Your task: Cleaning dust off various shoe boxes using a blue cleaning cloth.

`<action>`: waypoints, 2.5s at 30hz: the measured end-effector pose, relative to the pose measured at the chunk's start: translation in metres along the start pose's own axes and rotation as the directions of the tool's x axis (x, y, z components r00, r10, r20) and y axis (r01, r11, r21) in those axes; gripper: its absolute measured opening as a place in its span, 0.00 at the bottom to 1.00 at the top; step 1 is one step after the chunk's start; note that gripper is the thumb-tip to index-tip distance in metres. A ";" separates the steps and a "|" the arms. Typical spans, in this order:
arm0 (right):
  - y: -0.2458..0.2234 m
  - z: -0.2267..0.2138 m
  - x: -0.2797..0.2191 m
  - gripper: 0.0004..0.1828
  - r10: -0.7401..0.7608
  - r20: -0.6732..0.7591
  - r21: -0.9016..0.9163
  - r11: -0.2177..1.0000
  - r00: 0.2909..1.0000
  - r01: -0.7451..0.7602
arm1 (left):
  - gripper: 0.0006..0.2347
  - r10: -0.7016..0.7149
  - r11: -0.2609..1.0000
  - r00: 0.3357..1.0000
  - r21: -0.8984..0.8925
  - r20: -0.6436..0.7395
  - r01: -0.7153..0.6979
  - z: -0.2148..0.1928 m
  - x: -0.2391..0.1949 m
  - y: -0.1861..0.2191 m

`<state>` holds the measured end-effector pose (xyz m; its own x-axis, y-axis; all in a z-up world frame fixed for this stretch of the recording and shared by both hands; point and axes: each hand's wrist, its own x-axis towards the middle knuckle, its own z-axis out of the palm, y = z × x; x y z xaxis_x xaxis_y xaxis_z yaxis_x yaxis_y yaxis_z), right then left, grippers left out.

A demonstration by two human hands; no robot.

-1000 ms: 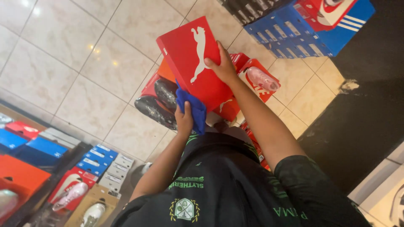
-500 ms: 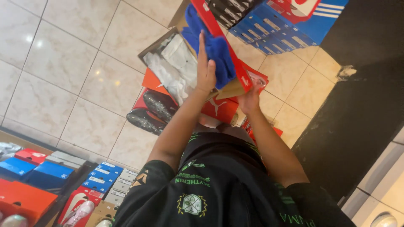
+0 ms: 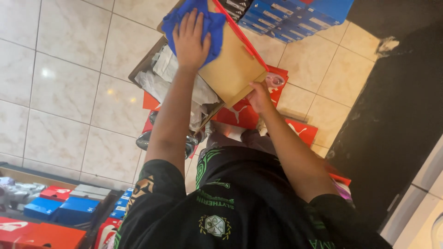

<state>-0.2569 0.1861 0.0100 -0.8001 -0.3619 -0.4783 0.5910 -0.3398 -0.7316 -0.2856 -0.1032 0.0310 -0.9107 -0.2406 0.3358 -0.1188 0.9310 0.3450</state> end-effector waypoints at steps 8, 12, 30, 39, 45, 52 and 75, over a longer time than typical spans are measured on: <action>-0.002 0.002 -0.002 0.28 0.018 -0.032 0.086 0.996 0.999 -0.015 | 0.28 0.145 0.989 0.987 -0.015 0.072 -0.145 -0.012 -0.031 0.102; 0.016 -0.020 -0.002 0.25 0.027 -0.068 0.102 0.995 0.997 -0.020 | 0.28 0.165 0.986 0.986 0.018 0.012 -0.165 -0.004 -0.038 0.083; 0.038 -0.049 0.011 0.34 -0.021 0.008 0.120 0.993 1.000 0.020 | 0.28 0.095 0.988 0.995 -0.127 0.016 -0.092 0.019 -0.104 0.121; -0.004 -0.012 -0.011 0.35 0.124 -0.010 0.044 0.991 0.992 -0.123 | 0.29 -0.078 0.988 0.997 0.130 -0.009 0.078 0.009 -0.004 0.010; 0.007 -0.034 0.001 0.32 0.128 0.036 0.158 0.978 0.991 -0.132 | 0.36 0.152 0.984 0.944 0.046 0.292 -0.172 -0.006 -0.074 0.113; -0.003 -0.035 -0.003 0.23 0.194 0.094 0.173 0.963 0.976 -0.208 | 0.27 0.223 0.973 0.961 -0.104 0.161 -0.208 -0.004 -0.066 0.106; -0.013 -0.032 -0.007 0.27 0.256 0.078 0.095 0.960 0.963 -0.263 | 0.21 0.302 0.943 0.952 -0.158 0.042 -0.292 0.014 -0.012 -0.016</action>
<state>-0.2617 0.2211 0.0073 -0.6113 -0.5035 -0.6106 0.7878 -0.3136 -0.5301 -0.2786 -0.1115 0.0094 -0.9199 0.0635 0.3869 0.2164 0.9051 0.3661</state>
